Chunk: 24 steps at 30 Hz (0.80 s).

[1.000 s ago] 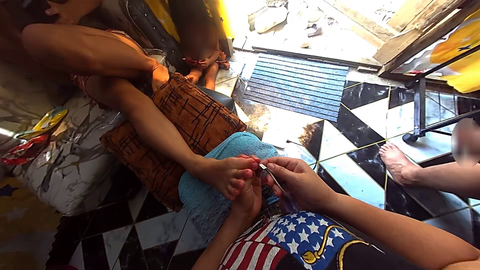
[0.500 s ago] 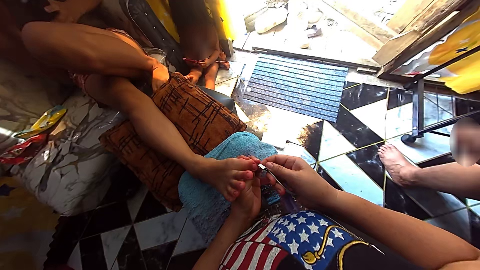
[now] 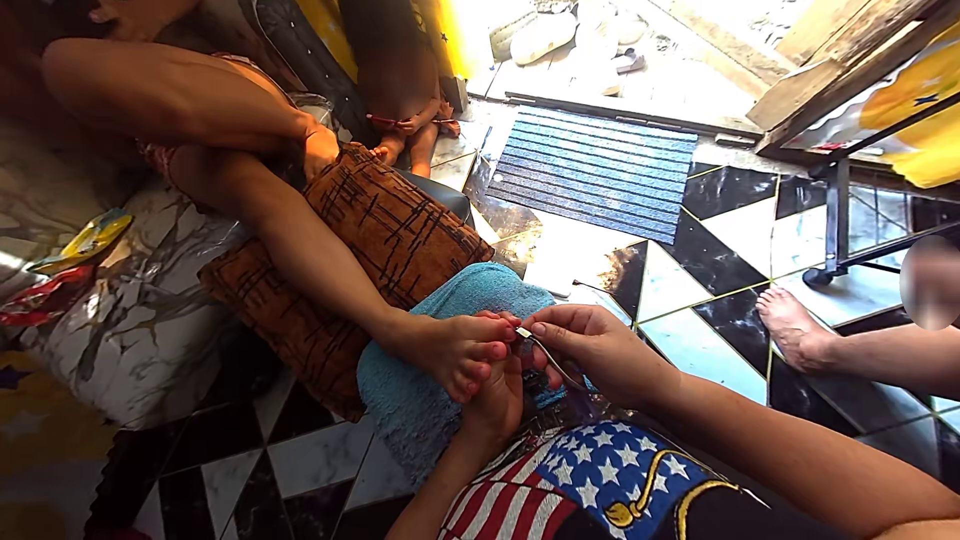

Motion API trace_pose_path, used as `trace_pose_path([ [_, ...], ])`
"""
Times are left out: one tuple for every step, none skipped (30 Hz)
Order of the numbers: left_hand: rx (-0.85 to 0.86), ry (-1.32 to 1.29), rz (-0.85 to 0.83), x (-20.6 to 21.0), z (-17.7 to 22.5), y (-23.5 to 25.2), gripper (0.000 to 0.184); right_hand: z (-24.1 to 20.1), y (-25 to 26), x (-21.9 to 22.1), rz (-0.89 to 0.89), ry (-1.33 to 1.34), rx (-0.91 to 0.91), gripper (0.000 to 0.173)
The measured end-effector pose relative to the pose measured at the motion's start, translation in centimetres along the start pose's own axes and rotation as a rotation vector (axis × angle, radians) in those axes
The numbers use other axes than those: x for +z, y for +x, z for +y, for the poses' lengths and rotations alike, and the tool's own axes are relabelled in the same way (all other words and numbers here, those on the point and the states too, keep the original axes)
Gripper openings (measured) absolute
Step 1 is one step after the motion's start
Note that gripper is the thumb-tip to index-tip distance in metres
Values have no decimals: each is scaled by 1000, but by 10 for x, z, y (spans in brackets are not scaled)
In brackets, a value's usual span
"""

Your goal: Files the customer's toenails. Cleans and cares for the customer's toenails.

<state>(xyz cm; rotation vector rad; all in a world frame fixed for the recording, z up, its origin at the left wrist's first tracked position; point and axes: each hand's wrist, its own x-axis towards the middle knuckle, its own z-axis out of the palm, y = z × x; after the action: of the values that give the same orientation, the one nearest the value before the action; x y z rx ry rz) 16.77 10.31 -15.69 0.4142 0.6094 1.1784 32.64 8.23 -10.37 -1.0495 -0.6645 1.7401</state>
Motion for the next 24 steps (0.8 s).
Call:
trace_pose_path([
  [8,1,-2,0,-1,1,10,0,0,0,8,-9,-2,19],
  [15,5,-3,0,-1,1,10,1,1,1,11,-14,-1,19],
  [18,3,-1,0,-1,1,10,2,1,1,12,-13,1,19],
  [18,-3,4,0,-1,1,10,2,1,0,9,-8,3,20],
  [18,-8,2,1,-1,1,10,3,1,-1,4,5,6,21],
  [19,-13,-2,1,-1,1,10,3,2,-2,-4,22,11,21],
  [19,-17,-3,1,0,0,10,3,2,-3,-10,40,16,22],
  [13,-21,-1,1,0,0,10,3,2,-5,-12,52,17,23],
  [7,-23,-3,1,0,-1,9,2,3,-7,-16,59,11,24],
  [0,-29,-3,1,1,-2,8,0,4,-10,-20,55,1,24],
  [-6,-32,-1,1,1,-2,8,-1,4,-12,-33,44,-13,24],
  [-11,-33,6,1,1,-3,9,-2,5,-15,-57,26,-23,23],
  [-15,-33,16,2,2,-3,10,-5,5,-16,-80,3,-22,22],
  [-16,-34,25,3,2,-4,12,-8,5,-17,-96,-26,-11,22],
  [-15,-38,32,3,2,-4,13,-11,5,-17,-107,-59,4,22],
  [-14,-42,34,4,2,-5,13,-13,5,-16,-109,-82,21,21],
  [-12,-42,37,4,2,-5,13,-15,6,-15,-109,-94,33,21],
  [-12,-39,44,5,2,-5,13,-17,7,-15,-111,-104,43,22],
  [-16,-36,53,5,2,-5,13,-18,7,-14,-114,-111,53,21],
  [-18,-38,66,5,2,-5,14,-20,8,-14,-118,-121,64,21],
  [-19,-43,71,4,2,-5,14,-21,9,-14,-121,-132,77,21],
  [-18,-43,70,4,2,-5,14,-22,10,-15,-126,-145,91,21],
  [-17,-41,68,3,2,-5,14,-23,10,-15,-129,-154,105,21],
  [-18,-39,71,3,2,-6,14,-24,11,-15,-128,-159,114,21],
])
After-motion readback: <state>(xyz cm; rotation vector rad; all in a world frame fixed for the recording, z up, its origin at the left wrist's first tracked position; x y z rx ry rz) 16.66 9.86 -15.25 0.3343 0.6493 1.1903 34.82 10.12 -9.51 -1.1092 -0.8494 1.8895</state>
